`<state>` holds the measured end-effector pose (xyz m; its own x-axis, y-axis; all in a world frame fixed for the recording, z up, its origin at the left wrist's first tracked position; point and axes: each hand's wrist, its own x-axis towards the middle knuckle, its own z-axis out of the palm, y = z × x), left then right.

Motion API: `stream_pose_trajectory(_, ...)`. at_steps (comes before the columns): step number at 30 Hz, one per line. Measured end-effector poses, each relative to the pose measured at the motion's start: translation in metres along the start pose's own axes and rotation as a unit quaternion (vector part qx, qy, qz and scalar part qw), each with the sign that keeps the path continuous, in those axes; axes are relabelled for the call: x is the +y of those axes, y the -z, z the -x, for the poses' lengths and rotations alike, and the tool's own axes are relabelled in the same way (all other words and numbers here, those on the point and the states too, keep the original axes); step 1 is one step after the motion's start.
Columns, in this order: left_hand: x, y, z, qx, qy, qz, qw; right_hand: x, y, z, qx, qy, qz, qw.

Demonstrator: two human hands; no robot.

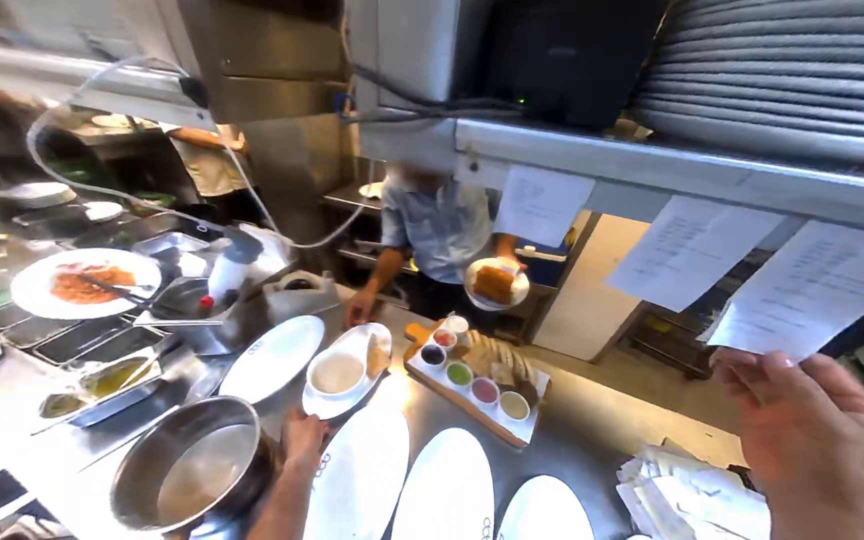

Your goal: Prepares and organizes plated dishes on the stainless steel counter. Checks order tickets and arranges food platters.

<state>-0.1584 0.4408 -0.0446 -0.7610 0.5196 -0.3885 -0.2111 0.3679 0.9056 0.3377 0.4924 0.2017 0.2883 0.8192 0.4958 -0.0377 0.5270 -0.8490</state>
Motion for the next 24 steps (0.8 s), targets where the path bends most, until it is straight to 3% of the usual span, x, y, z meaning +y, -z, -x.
stream_pose_trajectory(11,-0.006,-0.002,-0.014,0.011,-0.021,-0.057,0.998,0.012,0.009,-0.005,0.008,0.019,0.021,1.000)
stream_pose_trajectory(24,-0.012,-0.005,-0.013,-0.002,-0.020,-0.005,1.000,0.022,0.012,-0.012,-0.005,0.029,0.020,0.999)
